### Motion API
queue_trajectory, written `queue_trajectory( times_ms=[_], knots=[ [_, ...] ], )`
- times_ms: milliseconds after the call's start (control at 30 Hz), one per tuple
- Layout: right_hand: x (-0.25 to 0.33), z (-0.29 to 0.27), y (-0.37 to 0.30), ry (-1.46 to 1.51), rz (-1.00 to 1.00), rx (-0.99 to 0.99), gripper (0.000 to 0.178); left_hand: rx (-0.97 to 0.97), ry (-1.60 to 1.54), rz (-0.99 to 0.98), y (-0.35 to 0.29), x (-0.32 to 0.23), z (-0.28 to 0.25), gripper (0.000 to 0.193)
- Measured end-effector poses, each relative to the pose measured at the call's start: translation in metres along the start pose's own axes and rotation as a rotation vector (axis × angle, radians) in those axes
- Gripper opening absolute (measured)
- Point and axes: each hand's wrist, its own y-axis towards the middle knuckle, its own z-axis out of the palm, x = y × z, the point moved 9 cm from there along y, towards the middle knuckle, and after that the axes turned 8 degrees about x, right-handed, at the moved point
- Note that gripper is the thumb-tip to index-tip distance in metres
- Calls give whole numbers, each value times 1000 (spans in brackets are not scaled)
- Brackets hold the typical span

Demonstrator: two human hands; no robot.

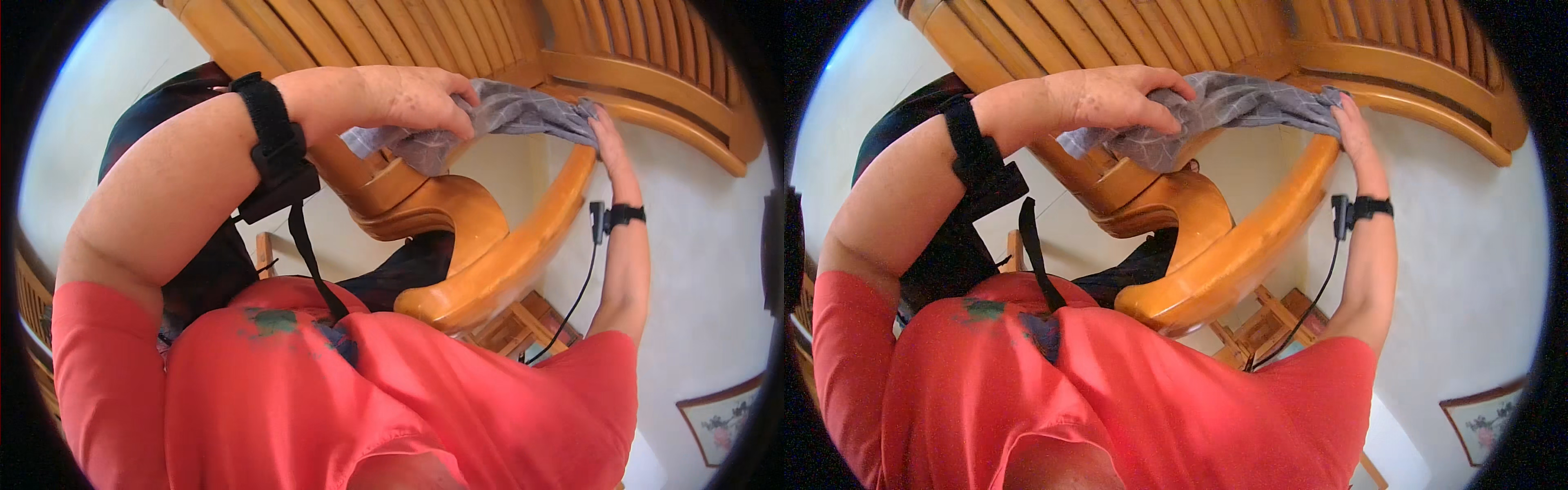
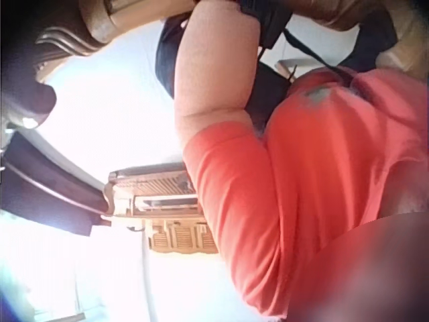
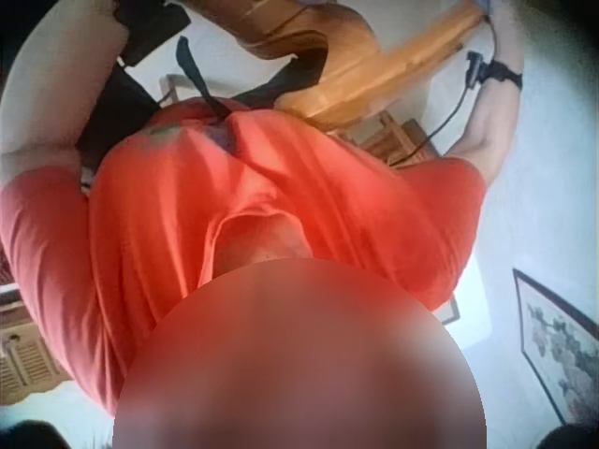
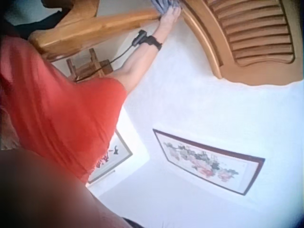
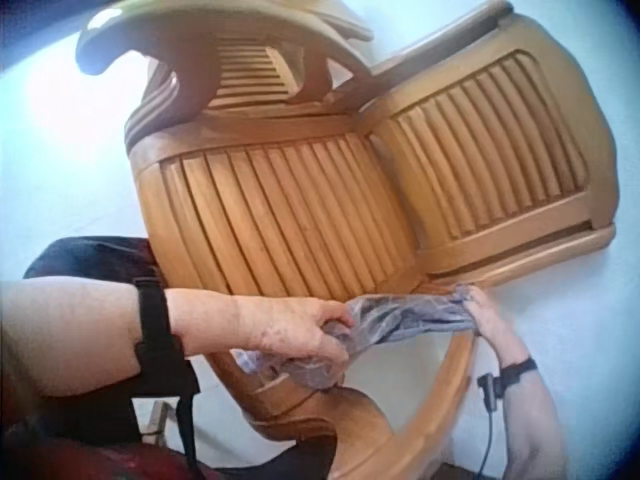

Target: Wiping down wooden chairs and a table with a cloth.

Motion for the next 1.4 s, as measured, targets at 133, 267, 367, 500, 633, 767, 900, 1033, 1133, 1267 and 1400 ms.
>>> queue_trajectory(
  times_ms=[133,267,367,500,633,767,900,1033,1133,1267,1400],
  knots=[
    [94,15,-95,171,-156,-211,50,-8,-137,-27,-2,6,-3,66],
    [204,56,-204,271,-200,-357,49,-46,-87,-37,-2,11,-1,74],
    [242,109,-278,277,-206,-337,60,-19,86,-98,-10,5,2,74],
    [231,140,-324,177,-178,-380,53,5,136,-75,-9,7,8,75],
    [186,114,-252,477,-24,-399,53,49,108,-128,-20,14,14,74],
    [103,78,-175,943,48,-345,62,77,155,-77,-10,14,16,69],
    [101,81,-156,1187,165,-416,62,36,51,-73,1,37,11,67],
    [178,114,-200,1212,181,-499,62,39,90,-97,13,61,10,69],
    [235,136,-262,1006,145,-578,64,100,181,-50,31,87,6,72],
    [292,178,-313,513,23,-593,77,56,355,-147,23,71,8,80],
    [267,174,-293,837,12,-598,83,-32,370,208,1,37,38,81]
  ],
)
